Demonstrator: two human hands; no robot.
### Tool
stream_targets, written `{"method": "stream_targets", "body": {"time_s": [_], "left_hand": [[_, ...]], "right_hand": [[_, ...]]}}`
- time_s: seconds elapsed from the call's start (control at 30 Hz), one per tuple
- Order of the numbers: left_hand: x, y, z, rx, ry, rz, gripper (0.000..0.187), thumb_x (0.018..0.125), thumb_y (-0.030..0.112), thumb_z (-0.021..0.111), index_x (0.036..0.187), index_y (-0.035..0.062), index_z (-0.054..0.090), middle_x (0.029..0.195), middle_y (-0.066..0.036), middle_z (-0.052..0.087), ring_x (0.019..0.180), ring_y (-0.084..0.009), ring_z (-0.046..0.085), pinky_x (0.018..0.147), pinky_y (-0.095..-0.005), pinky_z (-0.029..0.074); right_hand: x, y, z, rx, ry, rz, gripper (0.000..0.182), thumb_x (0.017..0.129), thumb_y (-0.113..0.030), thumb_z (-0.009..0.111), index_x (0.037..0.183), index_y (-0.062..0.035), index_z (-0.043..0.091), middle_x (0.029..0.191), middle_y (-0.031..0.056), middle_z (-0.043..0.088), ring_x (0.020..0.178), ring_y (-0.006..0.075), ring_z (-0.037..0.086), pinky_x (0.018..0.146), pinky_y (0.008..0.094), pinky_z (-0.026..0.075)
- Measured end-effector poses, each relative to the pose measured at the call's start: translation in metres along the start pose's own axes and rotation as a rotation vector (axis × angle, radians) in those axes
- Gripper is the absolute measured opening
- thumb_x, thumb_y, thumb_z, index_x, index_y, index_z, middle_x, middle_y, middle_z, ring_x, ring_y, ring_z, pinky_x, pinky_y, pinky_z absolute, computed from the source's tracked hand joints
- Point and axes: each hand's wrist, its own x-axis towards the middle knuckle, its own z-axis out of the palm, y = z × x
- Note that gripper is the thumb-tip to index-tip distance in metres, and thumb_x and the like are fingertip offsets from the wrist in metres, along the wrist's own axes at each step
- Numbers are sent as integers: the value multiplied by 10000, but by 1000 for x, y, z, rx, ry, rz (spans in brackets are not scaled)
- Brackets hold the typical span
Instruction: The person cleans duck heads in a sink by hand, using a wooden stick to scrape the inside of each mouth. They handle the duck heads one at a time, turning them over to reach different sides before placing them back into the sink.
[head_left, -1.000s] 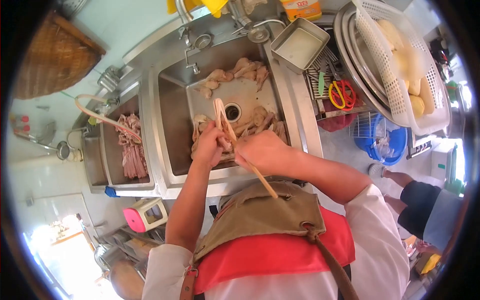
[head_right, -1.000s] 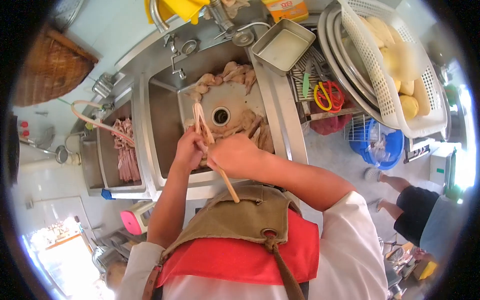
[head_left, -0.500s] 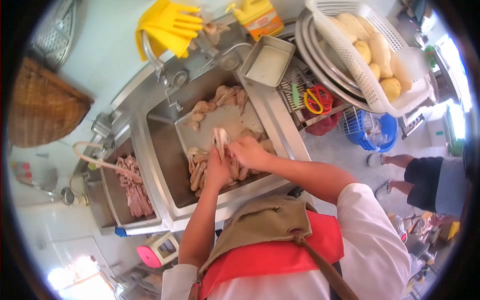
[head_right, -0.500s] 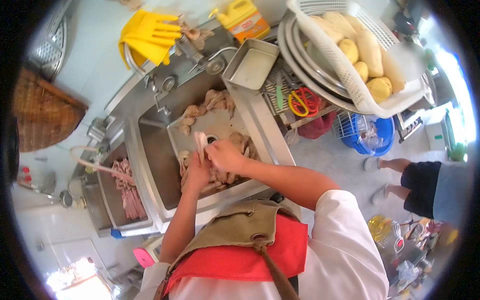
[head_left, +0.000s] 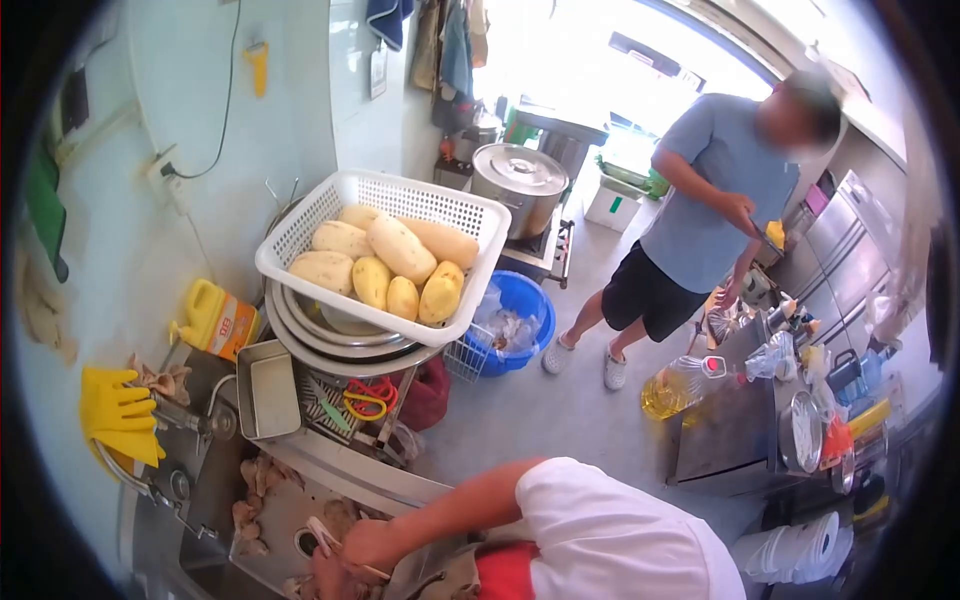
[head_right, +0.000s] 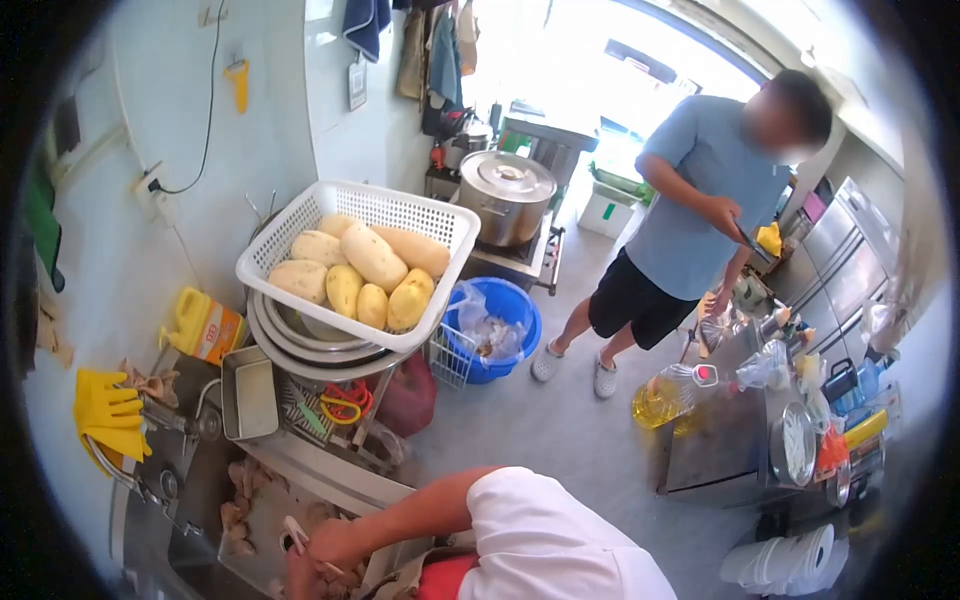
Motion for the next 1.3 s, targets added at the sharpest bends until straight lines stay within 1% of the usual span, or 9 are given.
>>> {"method": "stream_targets", "body": {"time_s": [0.4,0.5,0.7,0.83,0.97,1.03,1.07,1.17,1.3], "left_hand": [[34,33,46,86,-119,33,304,944,126,547,1223,41,464,1018,-122,627,873,-222,647,743,-371,552],[36,37,53,94,-121,29,312,948,127,544,1236,41,457,1023,-127,628,878,-226,649,746,-374,555],[39,39,63,72,-117,27,329,958,129,538,1260,43,442,1031,-136,629,889,-234,653,753,-379,560],[33,17,38,-20,-82,34,340,964,130,534,1277,43,432,1037,-142,630,896,-240,656,758,-382,563],[5,-13,11,-163,-104,-63,351,970,131,530,1293,44,423,1043,-148,631,903,-245,659,763,-385,567],[13,-52,0,-166,-193,-219,501,932,205,638,1340,42,398,941,-81,627,769,-155,605,633,-306,505],[6,-30,11,177,-163,-268,463,936,222,636,1302,34,425,873,-52,597,712,-116,557,594,-269,460],[40,-142,-4,916,153,25,432,843,195,661,1179,-30,508,993,-214,617,920,-339,623,793,-438,494],[76,-220,20,723,-85,131,512,813,249,655,1235,1,502,1067,-251,599,1002,-395,597,856,-468,482]], "right_hand": [[3,18,3,-67,-91,192,176,673,-246,669,657,-73,648,690,162,654,692,382,645,597,504,498],[9,-4,-3,-53,-259,146,336,912,-390,619,1094,-121,707,1033,145,679,933,276,628,847,446,484],[9,31,29,-12,-165,47,430,985,-409,481,1010,-49,714,964,145,686,914,305,631,824,460,477],[-9,25,22,-32,168,143,202,640,-247,674,538,-86,609,562,171,611,498,370,597,448,517,458],[-11,36,49,-26,-16,131,144,750,-258,609,714,-146,692,715,122,677,641,307,653,546,473,505],[-15,49,51,52,1,143,174,812,-263,586,802,-138,707,764,132,682,713,343,658,614,473,527],[-17,45,51,121,-12,203,202,843,-266,567,787,-114,689,761,154,673,724,369,652,646,496,523],[-20,10,23,260,-167,398,216,863,-234,553,768,-57,632,778,194,649,768,411,625,680,501,499],[-25,0,16,347,-207,536,278,933,-234,506,794,-7,585,781,267,605,788,463,589,675,523,462]]}}
